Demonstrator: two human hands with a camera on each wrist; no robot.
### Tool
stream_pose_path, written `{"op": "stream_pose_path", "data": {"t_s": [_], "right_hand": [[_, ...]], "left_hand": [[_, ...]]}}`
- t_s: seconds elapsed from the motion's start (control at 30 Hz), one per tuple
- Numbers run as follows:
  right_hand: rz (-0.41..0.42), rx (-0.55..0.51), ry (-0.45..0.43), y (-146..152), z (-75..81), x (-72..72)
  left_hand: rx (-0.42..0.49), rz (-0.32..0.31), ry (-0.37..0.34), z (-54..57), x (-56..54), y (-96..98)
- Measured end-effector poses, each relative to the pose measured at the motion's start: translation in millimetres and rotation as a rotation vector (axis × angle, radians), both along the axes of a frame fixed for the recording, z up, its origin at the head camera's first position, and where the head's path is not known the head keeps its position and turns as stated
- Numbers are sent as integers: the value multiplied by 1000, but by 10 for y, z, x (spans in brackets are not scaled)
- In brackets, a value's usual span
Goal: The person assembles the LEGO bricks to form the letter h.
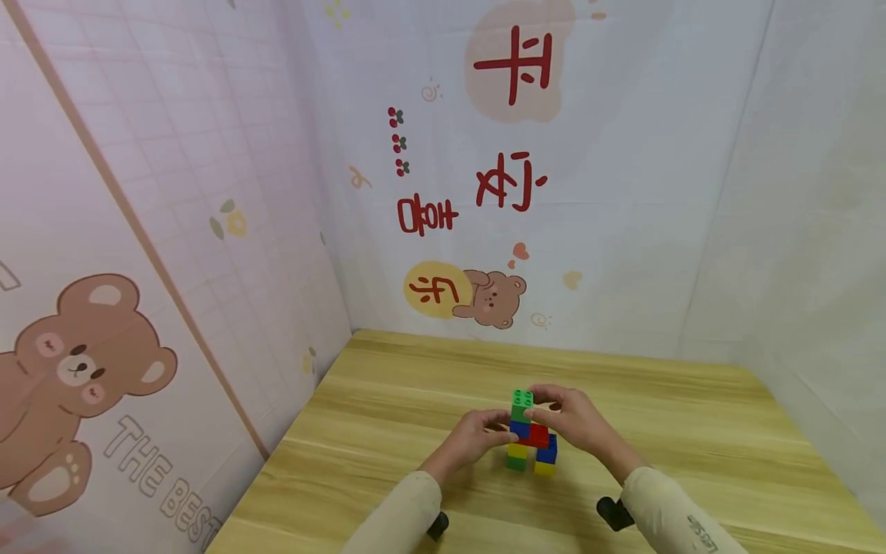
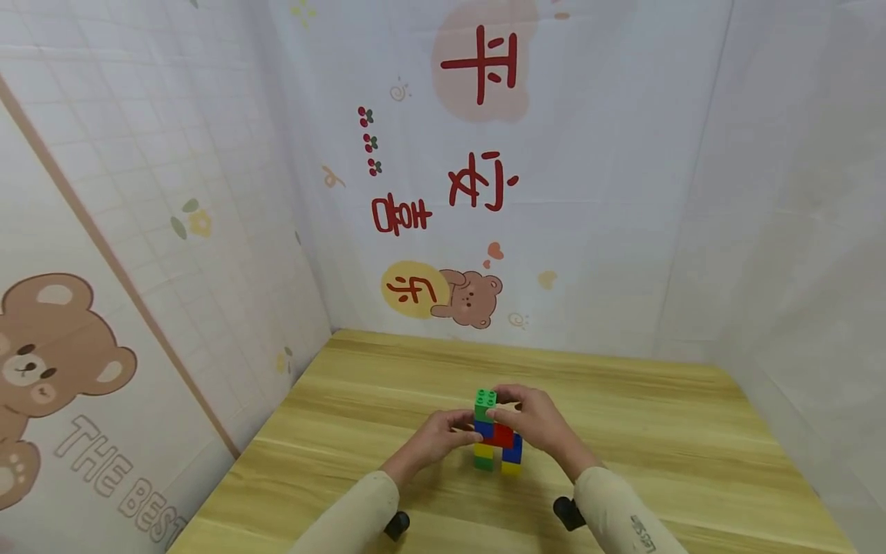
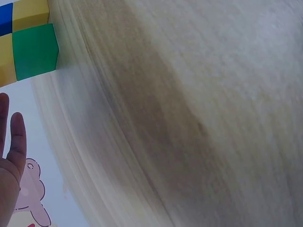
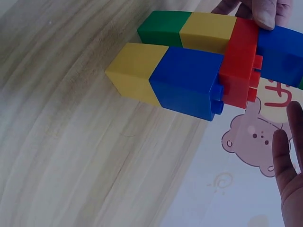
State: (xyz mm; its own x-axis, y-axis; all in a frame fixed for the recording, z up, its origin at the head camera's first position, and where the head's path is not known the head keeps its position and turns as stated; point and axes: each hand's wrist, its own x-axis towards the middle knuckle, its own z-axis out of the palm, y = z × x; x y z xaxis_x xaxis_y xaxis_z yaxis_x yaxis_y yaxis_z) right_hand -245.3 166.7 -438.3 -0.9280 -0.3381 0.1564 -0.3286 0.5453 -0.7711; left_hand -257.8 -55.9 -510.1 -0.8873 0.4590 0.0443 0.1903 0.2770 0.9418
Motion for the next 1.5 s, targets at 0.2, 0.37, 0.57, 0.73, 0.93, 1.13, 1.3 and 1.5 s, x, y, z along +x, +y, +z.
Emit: {"op": "stream_pose_path", "data": {"t_s": [0.2,0.37,0.57,0.73,0.93,1.13,1.3,1.5], "right_hand": [[-6,9,47,34,-14,44],[-44,-16,54,63,-81,108],[-59,-40,69,73,-134,123],[-83,-48,52,70,-147,102],[-64,-16,67,86,-111,16],[-133,-36,-46,359,-349,92],[-214,-87,-148,424,-699,213],[-269,-140,-175,351,-906,273]], "left_hand": [[3,-16,8,13,29,32],[4,-25,0,-12,47,66],[-9,-13,6,-21,54,95],[-8,-24,11,-8,36,93],[-17,3,21,56,-29,7],[-14,8,9,14,-37,19],[-32,28,-18,-8,7,-1],[-33,40,-18,-34,13,0]]}}
